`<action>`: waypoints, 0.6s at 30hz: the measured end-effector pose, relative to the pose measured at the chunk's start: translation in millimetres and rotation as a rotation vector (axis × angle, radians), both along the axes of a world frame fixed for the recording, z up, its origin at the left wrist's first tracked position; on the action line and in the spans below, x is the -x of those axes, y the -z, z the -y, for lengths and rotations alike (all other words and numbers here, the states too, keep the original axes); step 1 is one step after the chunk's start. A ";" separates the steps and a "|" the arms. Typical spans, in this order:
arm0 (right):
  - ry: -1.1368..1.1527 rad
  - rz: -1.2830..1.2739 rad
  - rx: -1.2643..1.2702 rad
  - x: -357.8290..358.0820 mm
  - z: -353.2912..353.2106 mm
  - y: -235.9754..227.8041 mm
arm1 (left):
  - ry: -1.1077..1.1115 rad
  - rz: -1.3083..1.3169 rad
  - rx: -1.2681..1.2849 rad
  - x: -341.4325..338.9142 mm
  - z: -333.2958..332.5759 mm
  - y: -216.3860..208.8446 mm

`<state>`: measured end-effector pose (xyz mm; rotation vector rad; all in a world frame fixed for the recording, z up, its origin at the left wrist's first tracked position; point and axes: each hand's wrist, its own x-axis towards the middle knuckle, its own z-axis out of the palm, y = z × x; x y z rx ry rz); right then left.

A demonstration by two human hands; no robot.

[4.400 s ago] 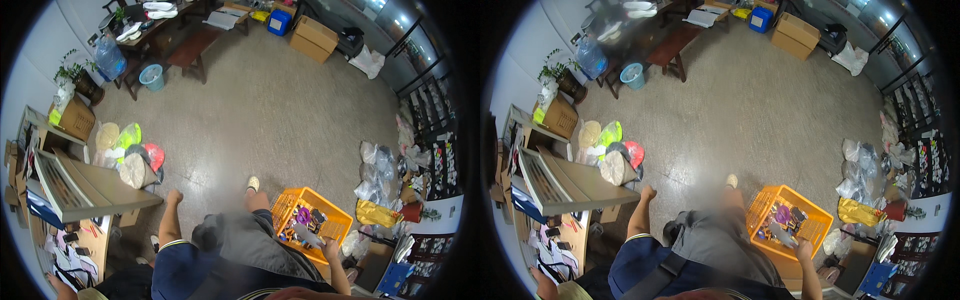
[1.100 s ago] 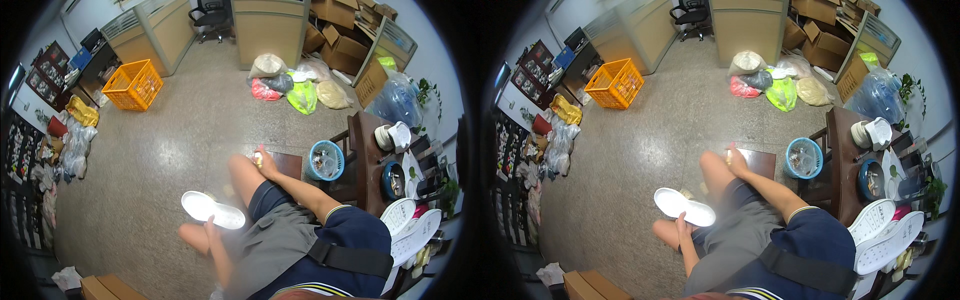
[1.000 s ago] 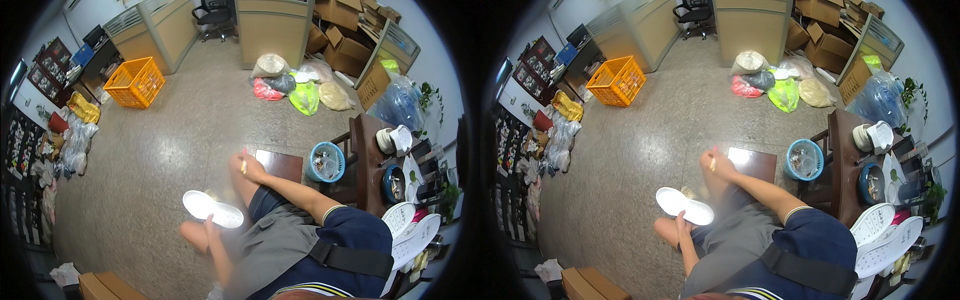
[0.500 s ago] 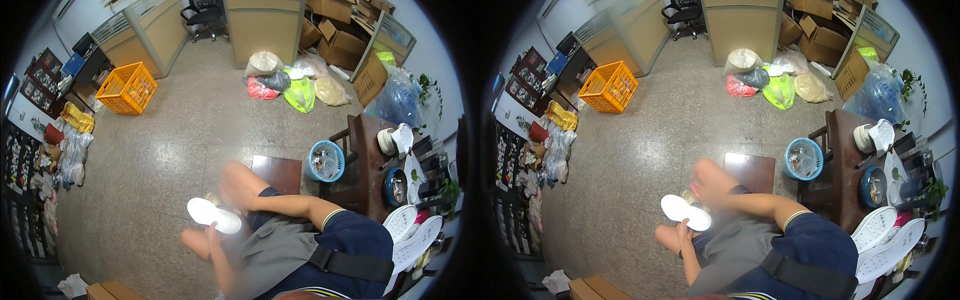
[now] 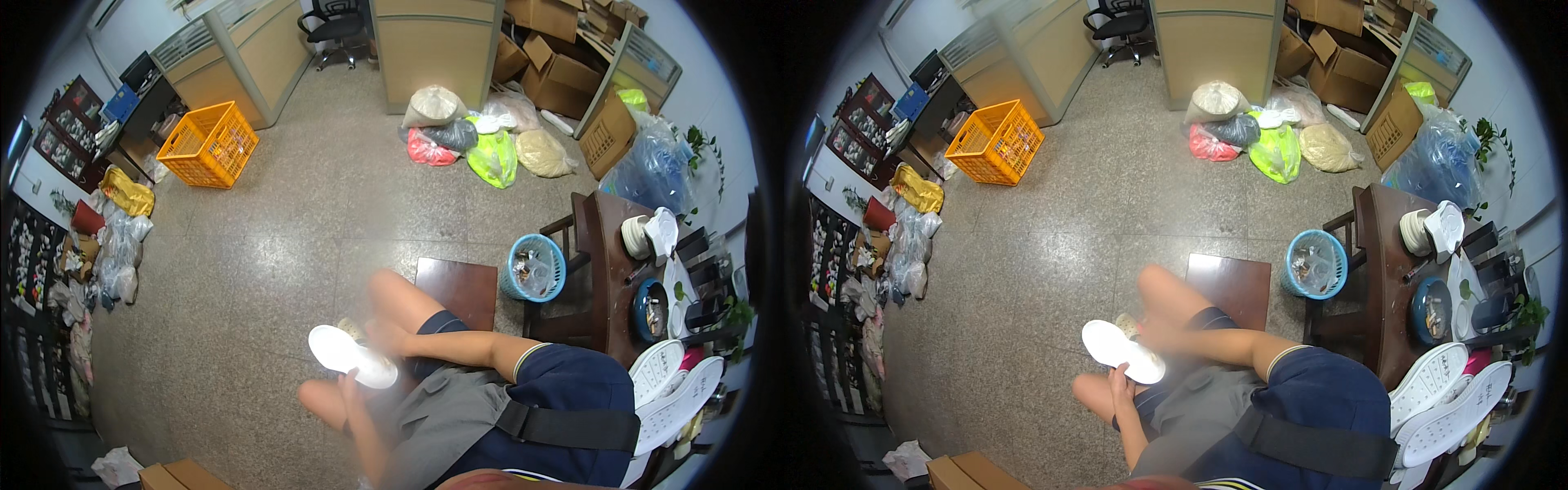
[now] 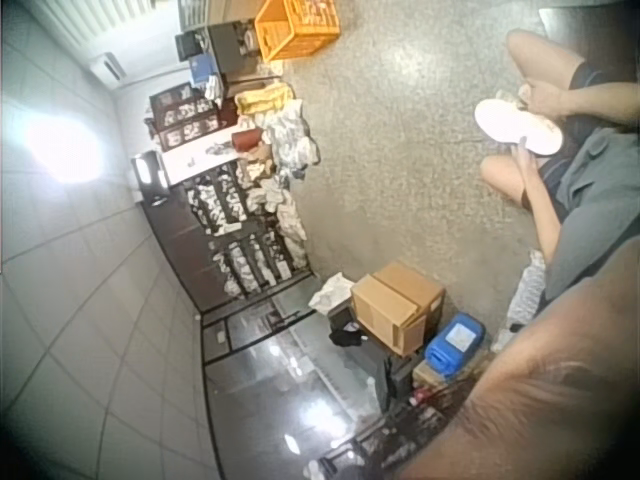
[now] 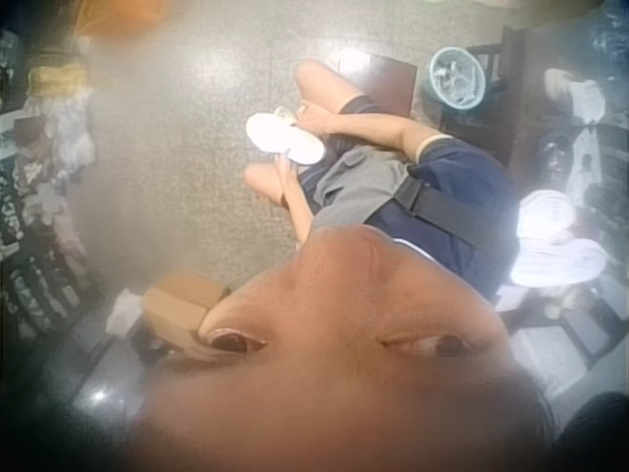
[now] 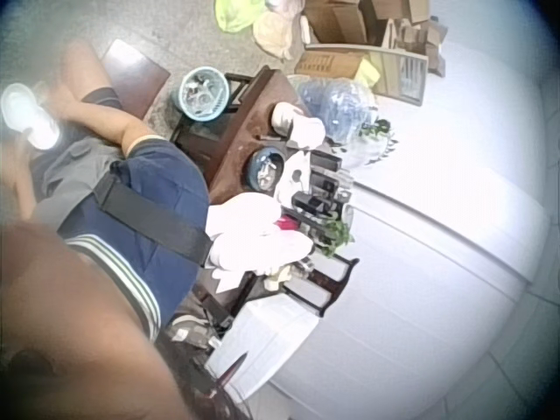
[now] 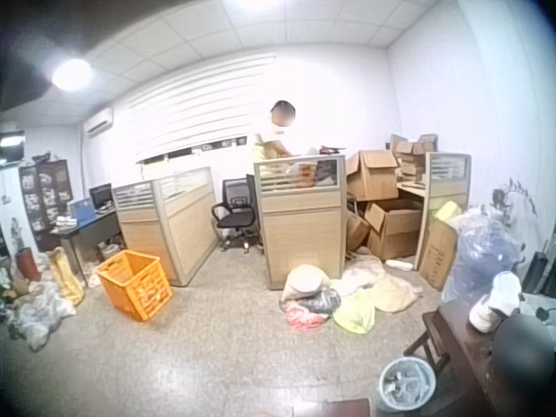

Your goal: The person picks up a white shoe insole and rubs its surface with a small yellow tool. They turn the insole over to inspect both sides, then sit on the floor and continue rubbing the insole with the tool.

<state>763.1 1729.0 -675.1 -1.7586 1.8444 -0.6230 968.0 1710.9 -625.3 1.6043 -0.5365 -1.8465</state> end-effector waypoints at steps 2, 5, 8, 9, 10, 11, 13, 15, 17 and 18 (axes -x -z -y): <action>-0.052 -0.102 0.138 -1.5 0.4 6.1 | 0.016 0.026 -0.025 1.1 1.7 -1.3; -0.125 -0.230 0.219 -1.8 -0.2 10.0 | 0.038 -0.080 -0.015 -0.7 2.6 -0.1; -0.153 -0.259 0.222 -1.5 -1.5 7.7 | 0.021 -0.047 -0.011 -1.6 2.8 7.0; -0.168 -0.249 0.123 -1.7 -1.8 6.4 | 0.026 -0.092 0.011 -2.1 3.1 9.7; -0.173 -0.294 0.232 -1.5 -2.3 5.2 | 0.026 -0.101 0.015 -2.7 3.3 12.1; -0.192 -0.335 0.254 -1.4 -2.8 4.5 | 0.013 -0.055 -0.013 -3.1 3.5 14.1; -0.206 -0.345 0.286 -1.5 -2.6 4.6 | 0.017 -0.083 0.012 -2.8 3.7 15.3; -0.209 -0.293 0.218 -1.0 -1.3 6.6 | 0.025 -0.079 0.012 -2.0 3.5 12.1; -0.144 -0.229 0.218 -1.7 0.4 9.1 | 0.043 -0.021 -0.020 -0.6 3.5 5.8; -0.125 -0.175 0.094 -1.5 1.0 10.1 | 0.045 -0.069 -0.005 0.3 3.0 2.7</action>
